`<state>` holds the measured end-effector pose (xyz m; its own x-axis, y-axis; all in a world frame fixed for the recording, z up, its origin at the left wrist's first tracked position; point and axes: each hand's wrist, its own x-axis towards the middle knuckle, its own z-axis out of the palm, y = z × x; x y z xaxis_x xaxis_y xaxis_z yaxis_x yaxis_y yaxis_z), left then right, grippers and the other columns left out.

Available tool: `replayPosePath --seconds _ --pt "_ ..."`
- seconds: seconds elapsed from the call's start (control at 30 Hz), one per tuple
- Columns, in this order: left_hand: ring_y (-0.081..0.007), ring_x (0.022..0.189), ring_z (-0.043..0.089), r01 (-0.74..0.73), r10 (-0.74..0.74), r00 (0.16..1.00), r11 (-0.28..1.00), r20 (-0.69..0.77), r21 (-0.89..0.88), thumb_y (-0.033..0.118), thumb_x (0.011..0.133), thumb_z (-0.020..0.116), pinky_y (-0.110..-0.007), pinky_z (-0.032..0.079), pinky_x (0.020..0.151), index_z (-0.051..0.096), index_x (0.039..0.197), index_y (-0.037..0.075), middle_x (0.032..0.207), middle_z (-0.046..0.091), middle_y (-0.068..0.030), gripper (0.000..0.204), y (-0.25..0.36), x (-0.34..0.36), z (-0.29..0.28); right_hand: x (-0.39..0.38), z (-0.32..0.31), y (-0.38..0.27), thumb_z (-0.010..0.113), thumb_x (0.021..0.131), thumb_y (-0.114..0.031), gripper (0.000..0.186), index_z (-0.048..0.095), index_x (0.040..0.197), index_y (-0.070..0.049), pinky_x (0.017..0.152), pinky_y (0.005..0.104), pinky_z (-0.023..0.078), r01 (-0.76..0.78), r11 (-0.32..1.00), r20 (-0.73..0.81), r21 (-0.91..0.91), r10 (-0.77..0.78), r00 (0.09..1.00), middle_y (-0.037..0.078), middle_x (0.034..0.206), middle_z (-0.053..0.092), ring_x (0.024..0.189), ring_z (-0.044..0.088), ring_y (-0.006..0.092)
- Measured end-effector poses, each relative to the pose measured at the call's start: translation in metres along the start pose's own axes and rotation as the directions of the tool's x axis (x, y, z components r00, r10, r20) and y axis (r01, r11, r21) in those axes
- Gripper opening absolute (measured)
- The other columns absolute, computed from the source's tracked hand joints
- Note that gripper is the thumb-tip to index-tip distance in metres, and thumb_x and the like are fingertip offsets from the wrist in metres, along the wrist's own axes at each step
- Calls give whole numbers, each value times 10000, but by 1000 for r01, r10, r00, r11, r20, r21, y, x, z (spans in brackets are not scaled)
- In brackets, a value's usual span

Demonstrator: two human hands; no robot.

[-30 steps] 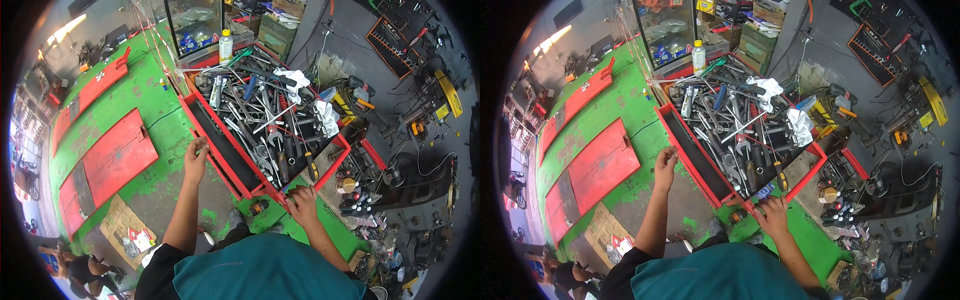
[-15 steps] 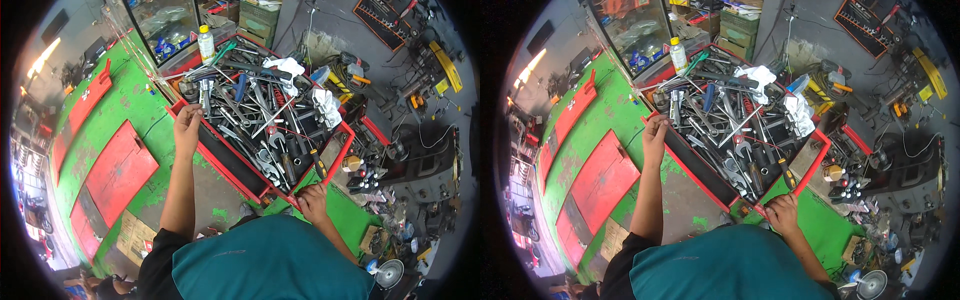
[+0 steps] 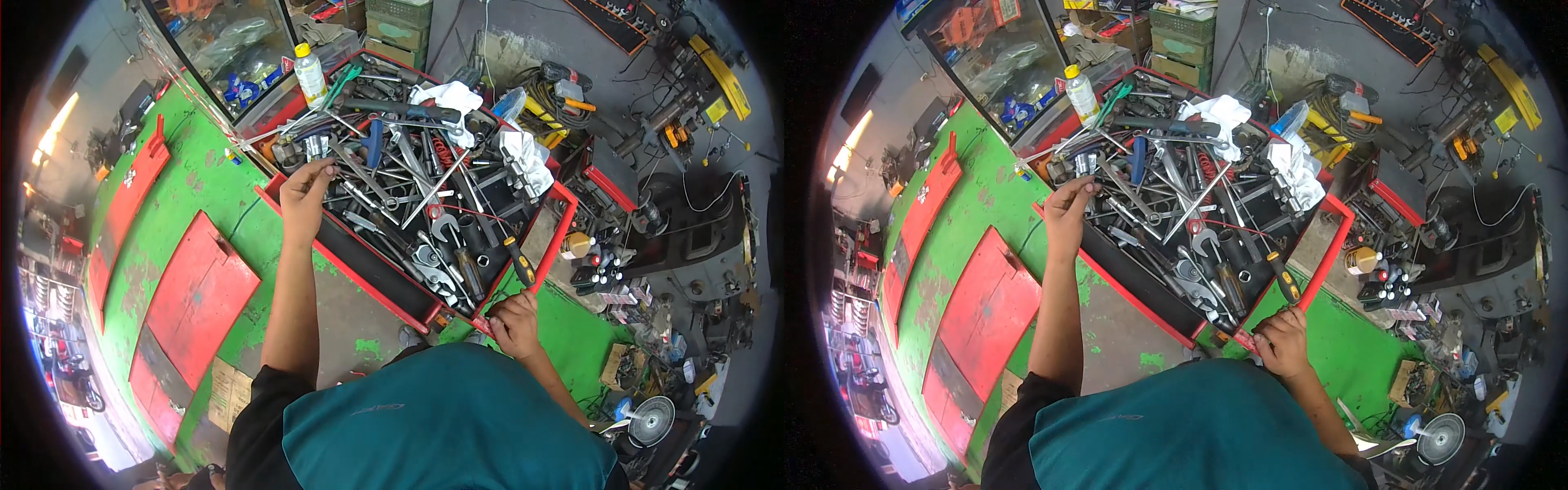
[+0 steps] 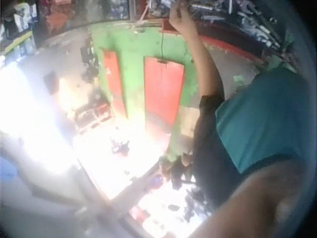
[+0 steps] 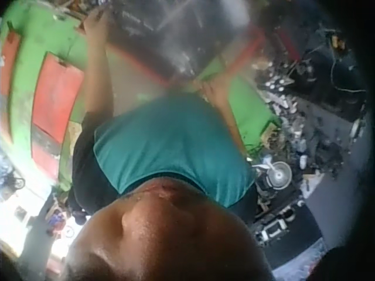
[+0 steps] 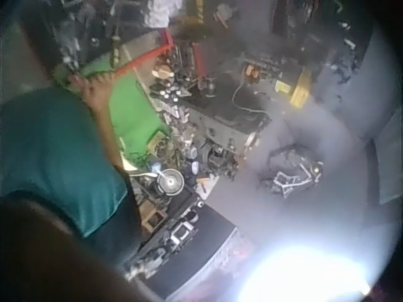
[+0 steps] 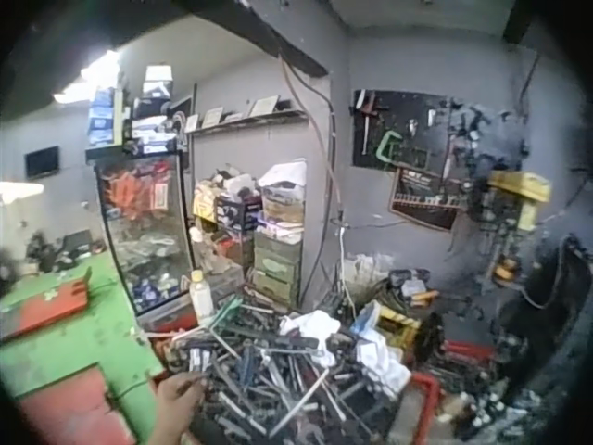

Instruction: The person installs a carburetor assembly into the engine bay of a scooter. They retrieve a wrench from a tool cart and use it to tighten a bolt on the carburetor. The person then adjusts the position of the carburetor and connects a hose to the assembly.

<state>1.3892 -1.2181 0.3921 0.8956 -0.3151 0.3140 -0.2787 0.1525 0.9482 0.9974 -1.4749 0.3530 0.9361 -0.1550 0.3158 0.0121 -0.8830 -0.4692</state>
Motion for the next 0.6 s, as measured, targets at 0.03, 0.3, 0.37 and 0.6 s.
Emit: replayPosePath --seconds 0.03,0.3,0.37,0.6 --pt "-135 989 704 -4 4 1000 1000 -6 1 48 1024 678 -278 531 913 740 1193 -44 1041 771 -86 202 0 1 0 0 0 0 739 789 -177 108 748 828 -77 1036 481 397 1 1000 0 1 -1 1000 58 892 716 932 629 269" --pt "-137 1014 684 10 -10 998 1000 -59 -6 58 1033 657 -283 523 924 727 1201 -42 1091 761 -82 207 -11 -4 -18 -1 2 3 738 782 -177 105 742 817 -78 1008 481 413 16 1000 -18 -6 -16 1000 55 872 712 894 629 268" --pt "-140 1024 679 22 -20 996 1000 -91 21 68 1037 651 -290 524 931 710 1218 -44 1114 753 -88 221 -14 -8 -28 -1 3 3 736 782 -175 103 740 815 -78 1005 480 415 26 1000 -22 -2 -26 999 55 872 712 891 630 267" --pt "-167 1052 677 126 -64 896 985 -439 113 111 1044 651 -311 530 945 663 1269 -43 1156 724 -99 273 -29 -55 -43 -4 0 6 720 791 -169 90 734 818 -84 1012 485 412 13 1000 -40 19 -12 999 52 876 711 891 631 267"
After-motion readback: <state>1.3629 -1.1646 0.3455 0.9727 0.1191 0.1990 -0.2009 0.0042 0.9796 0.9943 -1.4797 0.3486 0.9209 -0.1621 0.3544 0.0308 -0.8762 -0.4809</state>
